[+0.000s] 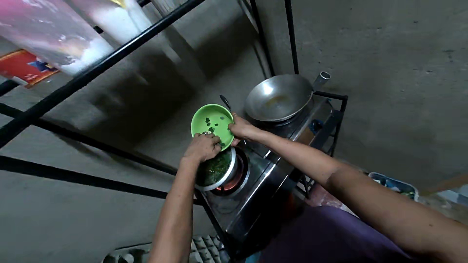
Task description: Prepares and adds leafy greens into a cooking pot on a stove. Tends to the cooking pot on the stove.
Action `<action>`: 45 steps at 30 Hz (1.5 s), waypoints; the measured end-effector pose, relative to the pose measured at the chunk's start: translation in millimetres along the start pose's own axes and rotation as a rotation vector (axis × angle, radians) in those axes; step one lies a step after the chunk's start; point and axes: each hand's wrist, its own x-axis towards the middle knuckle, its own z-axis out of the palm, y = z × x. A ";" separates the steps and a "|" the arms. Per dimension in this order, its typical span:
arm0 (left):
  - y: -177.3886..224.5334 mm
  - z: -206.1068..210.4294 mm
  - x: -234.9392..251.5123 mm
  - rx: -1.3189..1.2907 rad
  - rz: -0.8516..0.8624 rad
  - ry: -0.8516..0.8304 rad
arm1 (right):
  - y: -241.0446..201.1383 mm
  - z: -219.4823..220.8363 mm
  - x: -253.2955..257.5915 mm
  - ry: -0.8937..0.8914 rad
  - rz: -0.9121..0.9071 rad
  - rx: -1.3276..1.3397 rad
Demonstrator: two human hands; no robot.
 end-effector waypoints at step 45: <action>33.6 -29.4 24.2 -0.310 -0.107 0.423 | 10.7 -19.0 -9.4 -0.049 -0.110 0.130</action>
